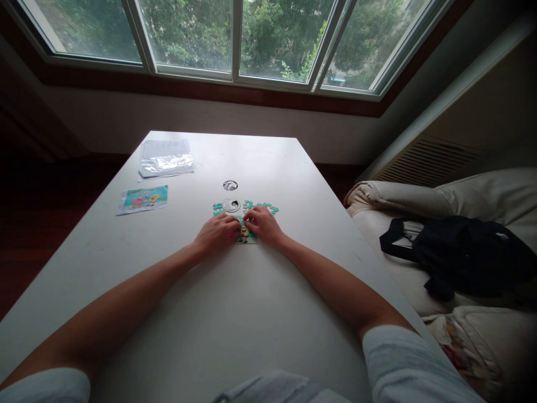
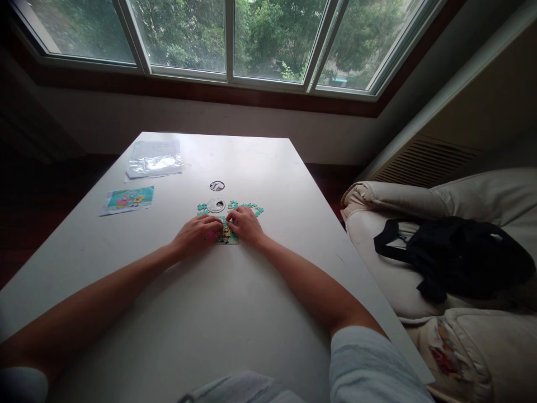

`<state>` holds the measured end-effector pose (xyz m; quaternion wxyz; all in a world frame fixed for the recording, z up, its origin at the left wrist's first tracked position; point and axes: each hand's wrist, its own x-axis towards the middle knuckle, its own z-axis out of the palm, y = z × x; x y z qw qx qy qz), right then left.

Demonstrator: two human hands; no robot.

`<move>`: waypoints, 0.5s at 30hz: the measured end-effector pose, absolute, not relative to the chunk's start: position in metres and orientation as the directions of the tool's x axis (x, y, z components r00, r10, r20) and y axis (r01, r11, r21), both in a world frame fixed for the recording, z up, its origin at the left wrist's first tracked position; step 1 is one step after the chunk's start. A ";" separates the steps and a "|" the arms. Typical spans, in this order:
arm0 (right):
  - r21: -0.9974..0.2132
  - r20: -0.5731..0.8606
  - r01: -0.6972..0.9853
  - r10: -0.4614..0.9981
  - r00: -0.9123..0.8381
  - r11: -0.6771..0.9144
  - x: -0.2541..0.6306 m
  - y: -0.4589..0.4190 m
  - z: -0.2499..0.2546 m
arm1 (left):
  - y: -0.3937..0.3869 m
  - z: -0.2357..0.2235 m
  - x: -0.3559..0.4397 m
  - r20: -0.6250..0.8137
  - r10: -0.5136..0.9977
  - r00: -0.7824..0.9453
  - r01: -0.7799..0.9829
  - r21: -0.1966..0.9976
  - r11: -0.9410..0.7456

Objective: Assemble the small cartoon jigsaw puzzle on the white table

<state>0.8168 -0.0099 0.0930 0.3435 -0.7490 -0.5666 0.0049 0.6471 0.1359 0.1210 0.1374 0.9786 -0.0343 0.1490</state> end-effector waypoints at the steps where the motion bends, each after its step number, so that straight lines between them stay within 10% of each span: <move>1: -0.519 0.384 0.846 0.852 0.356 -0.120 0.816 -0.010 0.093 | 0.136 0.120 0.647 0.304 -0.026 0.952 -0.107 0.253 -0.962; 15: -0.518 0.424 0.854 0.856 0.297 -0.040 0.829 -0.025 0.096 | 0.139 0.117 0.644 0.313 -0.099 0.944 -0.178 0.232 -0.956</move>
